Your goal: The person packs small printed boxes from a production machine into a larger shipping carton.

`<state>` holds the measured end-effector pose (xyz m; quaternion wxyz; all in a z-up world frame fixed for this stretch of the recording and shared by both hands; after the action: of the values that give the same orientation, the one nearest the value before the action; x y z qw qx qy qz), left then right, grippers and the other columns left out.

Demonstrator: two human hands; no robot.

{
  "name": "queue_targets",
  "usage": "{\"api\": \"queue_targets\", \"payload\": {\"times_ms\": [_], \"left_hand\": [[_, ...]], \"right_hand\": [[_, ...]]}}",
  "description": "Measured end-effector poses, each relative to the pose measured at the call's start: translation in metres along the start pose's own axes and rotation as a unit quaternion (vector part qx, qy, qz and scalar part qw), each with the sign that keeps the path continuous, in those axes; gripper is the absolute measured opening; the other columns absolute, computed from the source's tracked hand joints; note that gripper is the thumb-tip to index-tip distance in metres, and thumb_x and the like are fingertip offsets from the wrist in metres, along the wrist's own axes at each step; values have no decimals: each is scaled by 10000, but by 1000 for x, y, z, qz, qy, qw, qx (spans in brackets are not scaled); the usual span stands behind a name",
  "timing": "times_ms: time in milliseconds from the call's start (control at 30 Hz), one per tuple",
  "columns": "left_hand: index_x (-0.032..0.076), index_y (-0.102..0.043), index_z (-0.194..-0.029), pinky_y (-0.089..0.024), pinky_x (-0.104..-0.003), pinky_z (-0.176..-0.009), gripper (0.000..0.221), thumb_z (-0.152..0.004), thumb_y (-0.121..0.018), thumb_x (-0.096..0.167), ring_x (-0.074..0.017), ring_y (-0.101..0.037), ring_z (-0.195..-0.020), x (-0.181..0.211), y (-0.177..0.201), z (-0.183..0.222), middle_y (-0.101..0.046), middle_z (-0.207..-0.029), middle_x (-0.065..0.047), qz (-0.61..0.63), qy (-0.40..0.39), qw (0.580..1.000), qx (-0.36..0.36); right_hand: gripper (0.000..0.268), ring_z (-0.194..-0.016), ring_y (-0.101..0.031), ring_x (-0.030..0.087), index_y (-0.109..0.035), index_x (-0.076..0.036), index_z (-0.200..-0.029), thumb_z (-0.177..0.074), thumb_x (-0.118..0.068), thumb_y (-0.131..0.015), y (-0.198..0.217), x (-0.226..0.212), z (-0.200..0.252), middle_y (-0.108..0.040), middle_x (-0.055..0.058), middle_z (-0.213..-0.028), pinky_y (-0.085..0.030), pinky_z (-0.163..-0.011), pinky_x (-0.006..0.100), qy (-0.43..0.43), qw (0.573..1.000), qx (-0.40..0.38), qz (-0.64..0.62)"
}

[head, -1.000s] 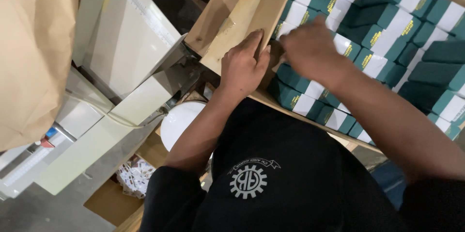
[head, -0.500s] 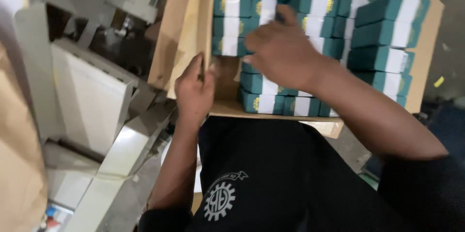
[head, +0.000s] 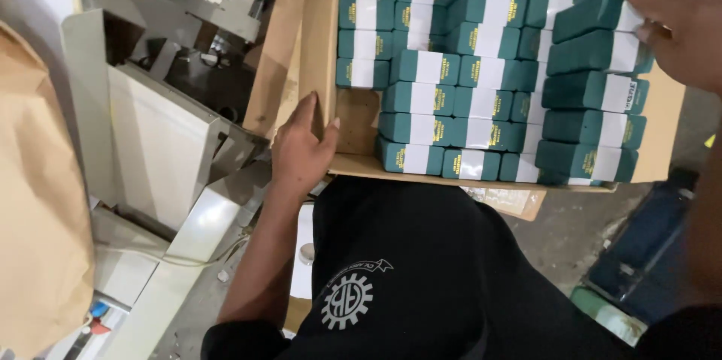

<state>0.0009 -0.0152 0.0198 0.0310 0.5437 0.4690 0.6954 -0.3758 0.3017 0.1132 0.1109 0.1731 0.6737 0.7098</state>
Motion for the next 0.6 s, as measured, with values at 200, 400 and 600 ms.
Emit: {"api": "queue_targets", "payload": {"times_ms": [200, 400, 600], "left_hand": [[-78, -562, -1396, -548, -482, -940, 596, -956, -675, 307, -445, -682, -1117, -5, -8, 13, -676, -1257, -302, 26, 50, 998, -12], [-67, -582, -1381, -549, -488, -933, 560, -972, -664, 306, -453, -683, -1105, -3, -7, 16, -689, -1231, -299, 34, 53, 998, 4], [-49, -590, -1380, -552, -478, -923, 546, -985, -649, 323, -448, -687, -1097, -5, -7, 18, -700, -1202, -295, 53, 65, 996, 5]], "right_hand": [[621, -1073, -717, 419, -490, 50, -1545, -950, 22, -668, -10, 14, -15, -611, 305, -1411, -602, -872, 470, -12, 996, -75, -38], [631, -1021, -732, 417, -481, 19, -1529, -929, 22, -677, -17, 23, -42, -670, 302, -1232, -614, -855, 493, -24, 984, -134, -117], [562, -942, -747, 375, -548, -2, -1414, -882, 6, -729, -69, 83, -50, -707, 254, -1095, -610, -836, 459, -32, 976, -141, -162]]}}
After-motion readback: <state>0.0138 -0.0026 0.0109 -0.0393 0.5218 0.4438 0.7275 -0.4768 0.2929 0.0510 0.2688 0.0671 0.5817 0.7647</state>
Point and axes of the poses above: each hand's wrist, its own z-axis away from the middle knuckle, its own y-axis out of the back of the hand, x = y × z, the point moved 8 cm from there along -z, towards the middle knuckle
